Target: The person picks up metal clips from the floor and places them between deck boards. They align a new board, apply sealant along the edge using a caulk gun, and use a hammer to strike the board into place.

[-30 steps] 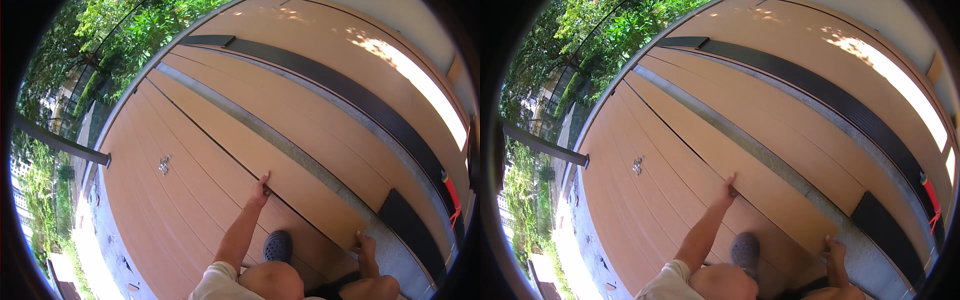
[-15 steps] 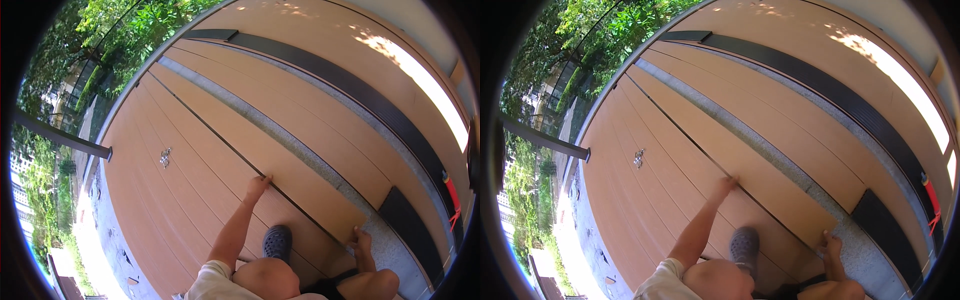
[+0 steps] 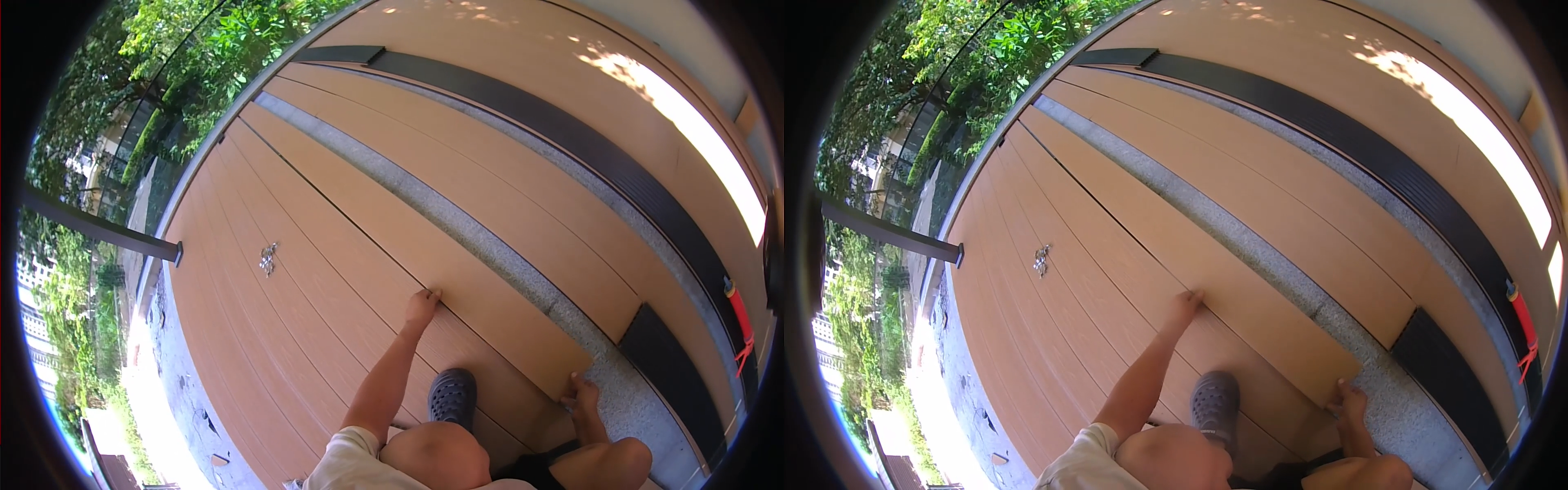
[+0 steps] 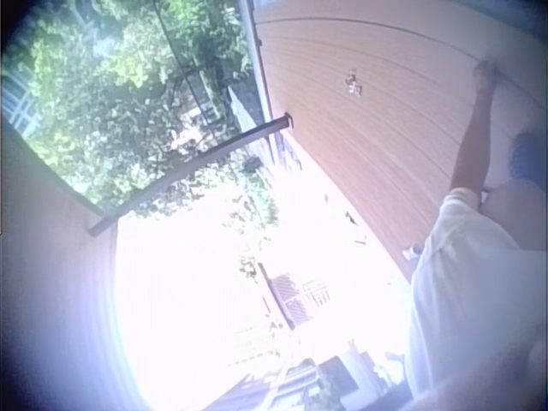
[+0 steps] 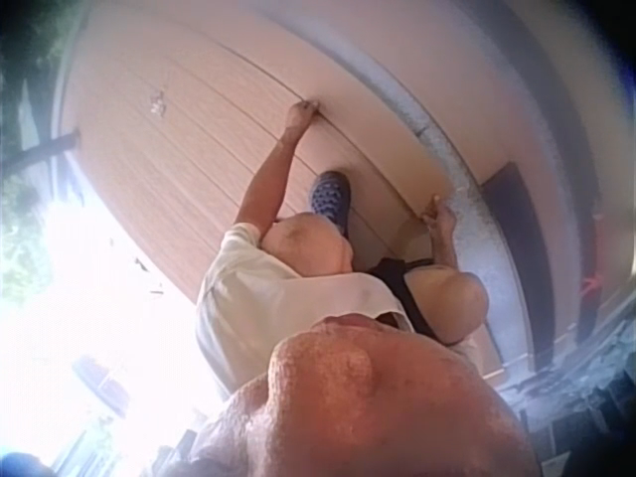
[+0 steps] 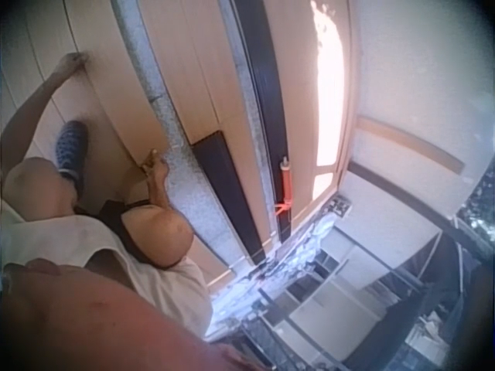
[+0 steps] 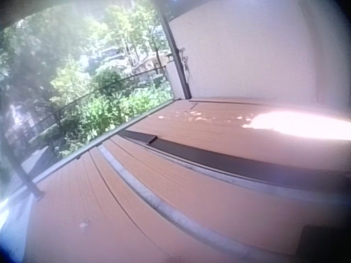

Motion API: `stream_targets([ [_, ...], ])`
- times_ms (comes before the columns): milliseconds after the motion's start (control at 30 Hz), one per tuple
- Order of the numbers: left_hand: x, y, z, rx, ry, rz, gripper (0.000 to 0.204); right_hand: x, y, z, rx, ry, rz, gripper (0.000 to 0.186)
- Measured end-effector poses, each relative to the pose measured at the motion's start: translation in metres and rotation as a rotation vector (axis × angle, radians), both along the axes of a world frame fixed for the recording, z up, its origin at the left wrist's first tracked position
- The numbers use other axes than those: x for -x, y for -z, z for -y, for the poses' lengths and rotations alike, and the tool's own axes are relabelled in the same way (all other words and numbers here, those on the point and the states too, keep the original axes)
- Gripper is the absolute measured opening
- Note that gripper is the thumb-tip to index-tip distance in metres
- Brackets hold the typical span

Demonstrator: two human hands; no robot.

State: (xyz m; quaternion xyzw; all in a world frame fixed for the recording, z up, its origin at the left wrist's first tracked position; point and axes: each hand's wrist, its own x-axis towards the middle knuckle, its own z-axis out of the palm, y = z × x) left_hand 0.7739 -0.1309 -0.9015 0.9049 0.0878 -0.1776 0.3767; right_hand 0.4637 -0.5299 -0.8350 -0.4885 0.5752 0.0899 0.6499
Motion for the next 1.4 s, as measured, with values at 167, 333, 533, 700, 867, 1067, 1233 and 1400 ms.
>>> stream_targets([
  [167, 0.006, 0.041, -0.001, -0.082, 0.041, 0.066, 0.043, 0.028, 0.023, 0.007, -0.055, 0.005, 0.004, 0.033],
  [333, -0.003, 0.008, 0.007, -0.282, 0.202, 0.186, 0.040, 0.011, 0.021, 0.001, -0.033, 0.031, -0.078, 0.033],
  [533, -0.030, -0.034, 0.003, -0.060, 0.031, -0.163, 0.047, -0.004, 0.025, 0.010, -0.021, -0.061, -0.021, 0.042],
  [700, -0.024, -0.027, 0.007, -0.020, -0.016, -0.255, 0.045, 0.010, 0.034, 0.015, -0.023, -0.064, 0.001, 0.039],
  [867, -0.014, -0.030, 0.007, -0.015, -0.010, -0.263, 0.042, 0.016, 0.039, 0.010, 0.053, -0.049, 0.053, 0.042],
  [1067, -0.016, -0.028, 0.007, -0.039, 0.005, -0.243, 0.041, 0.017, 0.046, 0.005, 0.133, 0.005, 0.051, 0.041],
  [1233, -0.019, -0.027, 0.004, -0.027, -0.019, -0.245, 0.041, 0.013, 0.042, 0.006, 0.116, -0.023, 0.047, 0.034],
  [1400, -0.017, -0.030, 0.009, -0.008, -0.021, -0.245, 0.042, 0.014, 0.045, 0.003, 0.165, 0.042, 0.091, 0.040],
])
